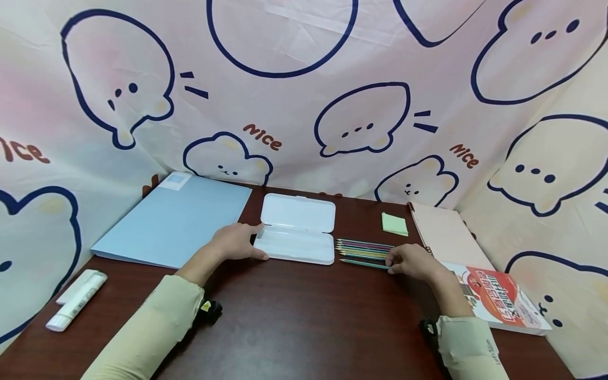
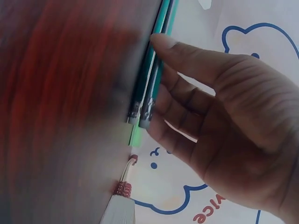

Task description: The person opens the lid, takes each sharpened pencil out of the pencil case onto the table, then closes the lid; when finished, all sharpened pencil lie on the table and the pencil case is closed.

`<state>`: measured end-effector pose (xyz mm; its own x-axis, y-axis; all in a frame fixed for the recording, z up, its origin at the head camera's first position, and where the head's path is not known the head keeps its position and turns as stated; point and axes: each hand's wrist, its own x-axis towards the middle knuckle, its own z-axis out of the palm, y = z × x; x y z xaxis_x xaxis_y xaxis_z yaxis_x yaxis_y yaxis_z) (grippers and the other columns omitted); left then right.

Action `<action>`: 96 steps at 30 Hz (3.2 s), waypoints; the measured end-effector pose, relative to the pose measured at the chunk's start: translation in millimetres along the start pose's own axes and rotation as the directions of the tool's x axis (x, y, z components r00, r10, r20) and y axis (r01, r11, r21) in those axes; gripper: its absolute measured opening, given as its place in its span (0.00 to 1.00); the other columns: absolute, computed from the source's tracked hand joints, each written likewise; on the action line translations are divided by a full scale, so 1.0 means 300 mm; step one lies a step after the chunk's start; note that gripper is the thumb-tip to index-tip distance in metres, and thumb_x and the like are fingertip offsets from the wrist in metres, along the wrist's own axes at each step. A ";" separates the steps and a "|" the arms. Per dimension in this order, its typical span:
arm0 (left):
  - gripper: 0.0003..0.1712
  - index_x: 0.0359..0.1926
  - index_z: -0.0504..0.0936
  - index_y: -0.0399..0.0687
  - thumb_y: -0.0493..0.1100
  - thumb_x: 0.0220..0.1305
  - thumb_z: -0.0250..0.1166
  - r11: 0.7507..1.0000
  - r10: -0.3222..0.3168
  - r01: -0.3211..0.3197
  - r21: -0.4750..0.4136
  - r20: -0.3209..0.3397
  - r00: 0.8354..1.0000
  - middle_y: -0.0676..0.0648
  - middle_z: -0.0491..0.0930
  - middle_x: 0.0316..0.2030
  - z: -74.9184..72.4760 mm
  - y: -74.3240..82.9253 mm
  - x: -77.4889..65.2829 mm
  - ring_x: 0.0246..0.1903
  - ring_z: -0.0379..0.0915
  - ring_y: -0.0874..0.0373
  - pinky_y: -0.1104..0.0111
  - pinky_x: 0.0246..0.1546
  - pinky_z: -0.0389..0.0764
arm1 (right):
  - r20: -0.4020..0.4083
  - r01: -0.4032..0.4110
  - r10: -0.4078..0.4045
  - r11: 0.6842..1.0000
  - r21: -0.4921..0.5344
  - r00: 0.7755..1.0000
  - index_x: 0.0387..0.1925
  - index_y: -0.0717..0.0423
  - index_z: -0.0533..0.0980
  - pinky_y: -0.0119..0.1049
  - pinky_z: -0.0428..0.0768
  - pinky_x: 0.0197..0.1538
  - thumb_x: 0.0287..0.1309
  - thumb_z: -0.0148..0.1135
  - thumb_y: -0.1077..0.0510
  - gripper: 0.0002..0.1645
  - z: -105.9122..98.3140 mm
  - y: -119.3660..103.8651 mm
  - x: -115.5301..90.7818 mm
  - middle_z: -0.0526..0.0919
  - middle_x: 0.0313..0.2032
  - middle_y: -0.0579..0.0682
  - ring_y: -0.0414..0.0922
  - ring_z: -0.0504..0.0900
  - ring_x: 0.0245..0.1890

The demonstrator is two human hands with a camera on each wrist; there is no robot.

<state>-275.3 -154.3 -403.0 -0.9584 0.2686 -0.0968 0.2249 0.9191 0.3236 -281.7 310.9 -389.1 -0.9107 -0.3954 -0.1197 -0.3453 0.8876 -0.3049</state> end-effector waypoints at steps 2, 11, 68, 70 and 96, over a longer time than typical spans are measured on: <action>0.56 0.76 0.65 0.49 0.69 0.53 0.73 1.000 -0.002 0.002 0.000 0.003 1.000 0.38 0.74 0.68 0.001 0.000 0.000 0.64 0.73 0.43 0.46 0.59 0.76 | 0.008 -0.009 0.009 1.000 -0.018 1.000 0.31 0.44 0.81 0.38 0.72 0.36 0.59 0.72 0.58 0.06 0.001 -0.003 0.000 0.81 0.29 0.41 0.42 0.72 0.30; 0.55 0.76 0.65 0.49 0.69 0.53 0.72 1.000 -0.003 0.003 0.000 0.003 1.000 0.38 0.74 0.68 0.003 0.002 -0.001 0.63 0.73 0.43 0.46 0.59 0.76 | 0.016 -0.019 0.020 0.998 -0.065 1.000 0.32 0.45 0.81 0.39 0.72 0.37 0.61 0.70 0.58 0.05 0.001 -0.015 0.009 0.81 0.30 0.42 0.42 0.73 0.31; 0.57 0.75 0.66 0.48 0.67 0.51 0.75 1.000 0.002 -0.002 -0.026 -0.022 1.000 0.38 0.74 0.68 0.021 0.008 0.001 0.65 0.72 0.41 0.47 0.59 0.76 | -0.068 0.047 -0.023 0.928 0.370 0.997 0.82 0.47 0.41 0.60 0.66 0.71 0.72 0.56 0.40 0.50 0.002 -0.334 0.334 0.56 0.78 0.64 0.62 0.62 0.75; 0.57 0.75 0.65 0.48 0.67 0.51 0.76 0.999 -0.002 0.002 -0.034 -0.020 1.000 0.38 0.74 0.68 0.023 0.007 0.003 0.65 0.72 0.41 0.47 0.59 0.76 | -0.048 0.038 -0.019 0.899 0.437 0.999 0.82 0.47 0.37 0.59 0.65 0.72 0.72 0.56 0.40 0.53 0.012 -0.347 0.345 0.51 0.79 0.63 0.61 0.59 0.77; 0.56 0.73 0.69 0.43 0.66 0.50 0.77 1.000 0.006 -0.007 -0.011 -0.033 0.999 0.38 0.75 0.67 -0.003 0.009 0.007 0.62 0.76 0.43 0.48 0.58 0.78 | -0.093 0.116 -0.079 0.853 0.508 0.992 0.50 0.52 0.80 0.50 0.78 0.54 0.73 0.57 0.44 0.18 -0.009 -0.379 0.325 0.82 0.50 0.52 0.53 0.78 0.49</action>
<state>-276.8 -151.7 -401.6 -0.9623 0.2645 -0.0635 0.2291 0.9139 0.3350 -331.9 172.2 -363.5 -0.8978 -0.4404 -0.0065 -0.2847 0.5915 -0.7544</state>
